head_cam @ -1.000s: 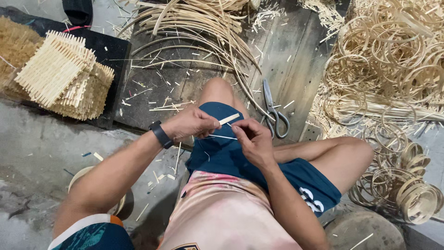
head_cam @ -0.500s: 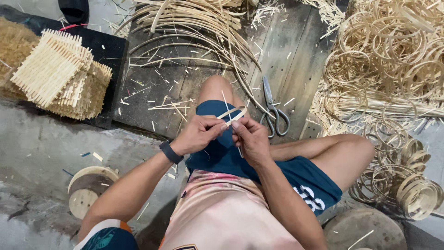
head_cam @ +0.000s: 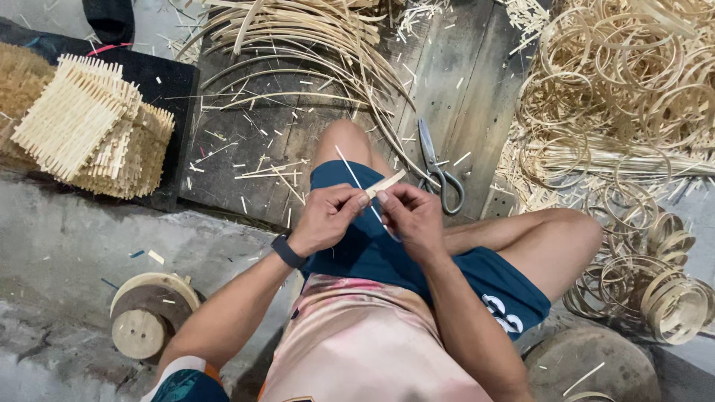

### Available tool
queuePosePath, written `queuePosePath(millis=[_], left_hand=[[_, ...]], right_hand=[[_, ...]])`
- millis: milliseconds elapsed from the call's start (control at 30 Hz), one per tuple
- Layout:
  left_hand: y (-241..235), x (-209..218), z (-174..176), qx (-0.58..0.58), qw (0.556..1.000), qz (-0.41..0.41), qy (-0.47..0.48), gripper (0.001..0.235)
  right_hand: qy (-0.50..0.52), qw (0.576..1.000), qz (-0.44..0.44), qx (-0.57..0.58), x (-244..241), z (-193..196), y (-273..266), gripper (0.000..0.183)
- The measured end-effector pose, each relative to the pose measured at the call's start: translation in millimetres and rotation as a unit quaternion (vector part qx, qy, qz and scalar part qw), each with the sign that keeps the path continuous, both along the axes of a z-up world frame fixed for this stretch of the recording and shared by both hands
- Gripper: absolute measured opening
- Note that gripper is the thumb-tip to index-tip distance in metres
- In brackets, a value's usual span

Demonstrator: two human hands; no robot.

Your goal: The person sits on the floor and repeatedly bends thin bamboo strips into circular rims, securing the ends by hand. They use scissors to trim the ends of the strips and place the finished rims into a growing pile nearby.

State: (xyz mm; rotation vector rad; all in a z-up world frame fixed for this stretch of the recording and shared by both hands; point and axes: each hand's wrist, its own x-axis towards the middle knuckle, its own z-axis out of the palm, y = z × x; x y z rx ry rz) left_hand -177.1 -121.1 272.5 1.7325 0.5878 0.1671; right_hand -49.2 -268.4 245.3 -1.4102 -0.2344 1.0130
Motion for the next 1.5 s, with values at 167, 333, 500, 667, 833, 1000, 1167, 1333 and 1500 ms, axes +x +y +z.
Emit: queuePosePath(millis=[167,333,500,667,833,1000,1167,1333,1500], left_hand=[[-7.6,8.5,-2.7,-0.041,0.996,0.045,-0.067,0.019],[-13.8,16.3,-5.0,-0.041,0.994,0.044,-0.091,0.020],[-13.8,18.3,-4.6,-0.061,0.994,0.051,-0.079,0.020],[-16.6,21.2,-3.9,-0.046,0.996,0.034,-0.068,0.019],[-18.9,21.7,-9.6,-0.008,0.998,0.027,-0.062,0.018],[-25.4,25.2,-17.6,-0.135,0.990,0.018,-0.040,0.018],[-40.4,31.4,-20.1,-0.152,0.987,-0.014,-0.043,0.019],[-30.4,37.5,-7.8,-0.029,0.992,-0.006,-0.121,0.017],[-29.8,44.2,-5.6,0.107,0.987,-0.050,-0.107,0.013]], right_hand=[[-0.164,0.986,-0.012,0.022,4.5,13.9,-4.8,0.007],[-0.210,0.977,-0.036,0.022,2.7,18.7,-9.9,0.004],[-0.188,0.980,-0.054,0.035,4.0,22.5,-12.2,0.003],[-0.207,0.977,-0.029,0.045,6.2,28.3,-9.1,0.005],[-0.255,0.966,-0.003,0.035,10.3,22.6,-20.8,0.006],[-0.196,0.980,0.001,0.046,21.7,-16.2,-26.9,0.003],[-0.150,0.981,-0.114,0.035,13.2,-48.3,-14.0,0.006],[-0.403,0.909,-0.095,-0.055,28.9,6.5,-25.5,0.014],[-0.587,0.808,0.035,-0.036,52.5,67.8,-31.7,0.021]])
